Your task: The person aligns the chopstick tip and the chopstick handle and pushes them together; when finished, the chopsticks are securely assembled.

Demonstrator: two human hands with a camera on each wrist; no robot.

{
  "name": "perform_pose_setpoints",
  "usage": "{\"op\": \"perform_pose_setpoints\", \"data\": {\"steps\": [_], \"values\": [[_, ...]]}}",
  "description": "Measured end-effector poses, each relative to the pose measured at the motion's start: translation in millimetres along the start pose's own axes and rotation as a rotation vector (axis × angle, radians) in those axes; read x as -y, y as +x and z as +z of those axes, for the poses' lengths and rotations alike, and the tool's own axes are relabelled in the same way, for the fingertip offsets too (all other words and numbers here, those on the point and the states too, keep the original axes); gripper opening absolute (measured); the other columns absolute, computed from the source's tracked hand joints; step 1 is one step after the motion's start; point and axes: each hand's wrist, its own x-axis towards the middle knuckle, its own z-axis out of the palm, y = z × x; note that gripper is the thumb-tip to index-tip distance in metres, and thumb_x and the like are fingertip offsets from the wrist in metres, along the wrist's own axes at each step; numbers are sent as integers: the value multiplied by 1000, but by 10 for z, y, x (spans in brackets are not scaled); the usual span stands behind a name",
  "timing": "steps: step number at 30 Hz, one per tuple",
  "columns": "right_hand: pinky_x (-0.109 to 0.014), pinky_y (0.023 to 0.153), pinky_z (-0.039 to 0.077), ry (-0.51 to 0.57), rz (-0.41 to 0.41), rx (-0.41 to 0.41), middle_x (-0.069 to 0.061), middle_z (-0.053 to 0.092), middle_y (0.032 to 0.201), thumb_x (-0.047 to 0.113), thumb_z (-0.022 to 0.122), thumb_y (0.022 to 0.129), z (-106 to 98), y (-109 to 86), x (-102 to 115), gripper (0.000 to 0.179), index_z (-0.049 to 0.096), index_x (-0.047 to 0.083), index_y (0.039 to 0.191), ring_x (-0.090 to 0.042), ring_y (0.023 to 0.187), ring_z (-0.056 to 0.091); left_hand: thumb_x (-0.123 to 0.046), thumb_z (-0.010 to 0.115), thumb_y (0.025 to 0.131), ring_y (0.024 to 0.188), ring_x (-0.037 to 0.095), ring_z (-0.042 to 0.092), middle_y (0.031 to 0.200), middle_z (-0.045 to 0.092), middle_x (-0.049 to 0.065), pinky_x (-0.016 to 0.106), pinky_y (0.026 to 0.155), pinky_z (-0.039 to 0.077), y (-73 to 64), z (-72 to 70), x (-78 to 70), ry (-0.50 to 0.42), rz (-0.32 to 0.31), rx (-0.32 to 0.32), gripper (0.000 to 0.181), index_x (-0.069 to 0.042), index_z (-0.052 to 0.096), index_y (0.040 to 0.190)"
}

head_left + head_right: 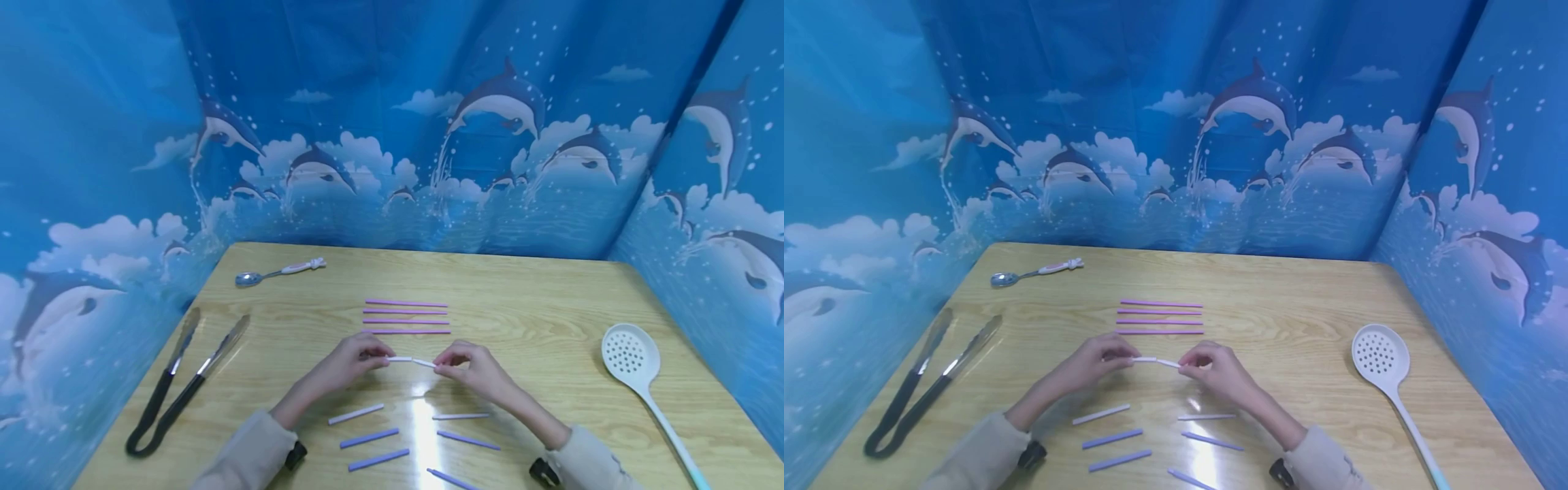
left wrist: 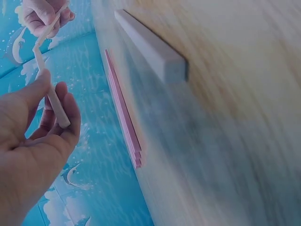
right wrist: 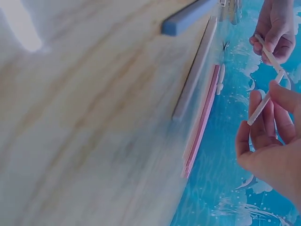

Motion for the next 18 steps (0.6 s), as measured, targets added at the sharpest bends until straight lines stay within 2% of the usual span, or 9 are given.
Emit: {"op": "perform_pose_setpoints", "data": {"steps": [8, 12, 18], "values": [[-23, 70, 54, 46, 9, -3, 0, 63, 80, 12, 71, 84, 6, -2, 48, 9, 71, 4, 89, -5, 73, 58, -13, 65, 88, 86, 11, 58, 93, 62, 0, 21, 77, 52, -6, -7, -41, 6, 16, -25, 15, -7, 70, 101], [-22, 65, 52, 38, -12, -39, 1, 62, 79, 11, 70, 84, 17, 3, 38, 7, 71, 5, 88, -4, 71, 55, -14, 64, 89, 87, 12, 59, 94, 63, 1, 21, 78, 52, -15, -19, -67, 12, 18, -29, 16, -6, 70, 102], [-20, 65, 52, 17, -31, -65, -2, 64, 88, 14, 68, 88, 15, 16, 47, 11, 72, 5, 94, -4, 75, 56, -14, 63, 91, 86, 12, 62, 98, 68, 6, 20, 75, 52, -24, -30, -86, 10, 15, -17, 17, -6, 70, 104]]}}
